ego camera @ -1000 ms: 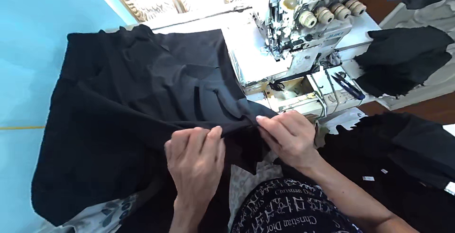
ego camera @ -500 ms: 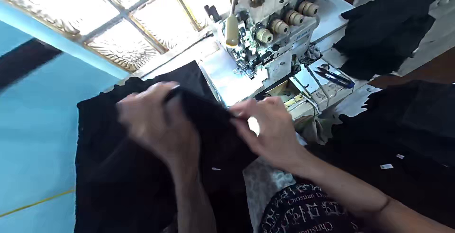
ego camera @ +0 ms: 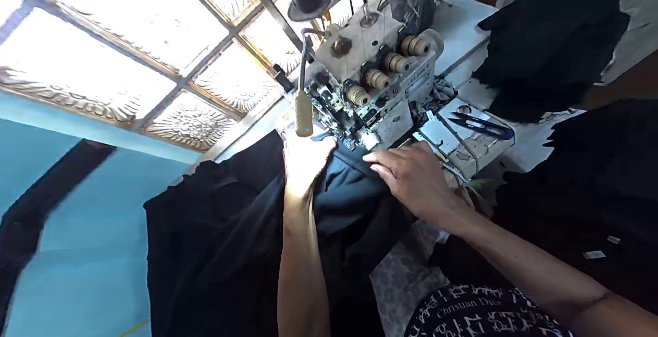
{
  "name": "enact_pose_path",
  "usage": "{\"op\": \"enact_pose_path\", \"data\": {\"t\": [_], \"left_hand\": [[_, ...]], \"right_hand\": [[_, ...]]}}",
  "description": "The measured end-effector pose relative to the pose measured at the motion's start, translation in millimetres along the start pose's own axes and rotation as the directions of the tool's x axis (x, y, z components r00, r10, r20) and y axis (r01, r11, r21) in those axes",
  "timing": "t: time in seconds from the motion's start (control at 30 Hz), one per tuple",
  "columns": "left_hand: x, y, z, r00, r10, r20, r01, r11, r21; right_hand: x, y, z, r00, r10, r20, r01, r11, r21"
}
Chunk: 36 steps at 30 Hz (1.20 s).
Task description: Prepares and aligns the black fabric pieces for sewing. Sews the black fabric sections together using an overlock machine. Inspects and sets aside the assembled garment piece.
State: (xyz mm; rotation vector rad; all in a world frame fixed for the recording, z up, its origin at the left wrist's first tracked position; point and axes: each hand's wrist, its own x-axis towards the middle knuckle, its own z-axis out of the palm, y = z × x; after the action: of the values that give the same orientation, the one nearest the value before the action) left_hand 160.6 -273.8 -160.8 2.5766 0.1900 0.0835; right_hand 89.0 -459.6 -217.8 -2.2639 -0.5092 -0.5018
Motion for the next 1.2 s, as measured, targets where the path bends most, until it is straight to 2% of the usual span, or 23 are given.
{"op": "enact_pose_path", "data": {"t": [0.07, 0.13, 0.23, 0.33, 0.4, 0.47, 0.57, 0.63, 0.73, 0.83, 0.9, 0.97, 1.07, 1.13, 1.2], "left_hand": [[-2, -4, 4, 0.997, -0.039, -0.07, 0.036, 0.998, -0.044], [-20, -10, 5, 0.995, -0.02, -0.099, 0.02, 1.0, 0.005], [-27, -20, 11, 0.973, 0.152, -0.173, -0.126, 0.981, 0.149], [-40, -27, 8, 0.85, 0.42, -0.317, -0.339, 0.898, 0.28], [-59, -26, 3, 0.775, 0.511, -0.372, -0.428, 0.857, 0.286], [-84, -30, 0, 0.749, 0.561, -0.352, -0.503, 0.828, 0.248], [-113, -49, 0, 0.784, 0.577, -0.23, -0.542, 0.816, 0.199], [-123, -61, -4, 0.805, 0.568, -0.17, -0.516, 0.812, 0.272], [-129, -75, -16, 0.84, 0.527, -0.125, -0.462, 0.817, 0.345], [-131, -81, -32, 0.878, 0.467, -0.109, -0.408, 0.847, 0.342], [-134, -78, -42, 0.876, 0.474, -0.087, -0.425, 0.844, 0.326], [-138, -67, -53, 0.848, 0.528, -0.037, -0.501, 0.824, 0.265], [-147, -43, -64, 0.775, 0.626, 0.088, -0.63, 0.752, 0.194], [-148, -31, -68, 0.736, 0.659, 0.152, -0.674, 0.697, 0.244], [-143, -29, -73, 0.718, 0.66, 0.224, -0.694, 0.652, 0.306]], "right_hand": [[6, -5, 6, 0.998, -0.045, -0.037, 0.041, 0.994, -0.101], [6, -9, 10, 0.997, -0.063, -0.046, 0.053, 0.982, -0.181], [6, -12, 12, 0.998, -0.06, -0.028, 0.051, 0.967, -0.25], [8, -11, 14, 0.996, -0.077, -0.036, 0.064, 0.962, -0.264], [10, -12, 13, 0.997, -0.073, -0.027, 0.063, 0.963, -0.263], [10, -12, 11, 0.997, -0.075, -0.016, 0.068, 0.965, -0.254], [11, -12, 9, 0.997, -0.076, 0.015, 0.078, 0.966, -0.246], [12, -12, 7, 0.995, -0.093, 0.019, 0.095, 0.963, -0.253], [11, -11, 6, 0.993, -0.114, 0.038, 0.12, 0.957, -0.263], [11, -10, 3, 0.989, -0.133, 0.073, 0.147, 0.954, -0.262], [12, -9, 1, 0.984, -0.156, 0.087, 0.175, 0.943, -0.284], [16, -10, -2, 0.973, -0.211, 0.098, 0.231, 0.923, -0.307], [23, -16, -14, 0.905, -0.379, 0.194, 0.416, 0.886, -0.208], [22, -23, -25, 0.764, -0.559, 0.322, 0.575, 0.816, 0.054], [17, -32, -40, 0.596, -0.68, 0.426, 0.562, 0.733, 0.384]]}}
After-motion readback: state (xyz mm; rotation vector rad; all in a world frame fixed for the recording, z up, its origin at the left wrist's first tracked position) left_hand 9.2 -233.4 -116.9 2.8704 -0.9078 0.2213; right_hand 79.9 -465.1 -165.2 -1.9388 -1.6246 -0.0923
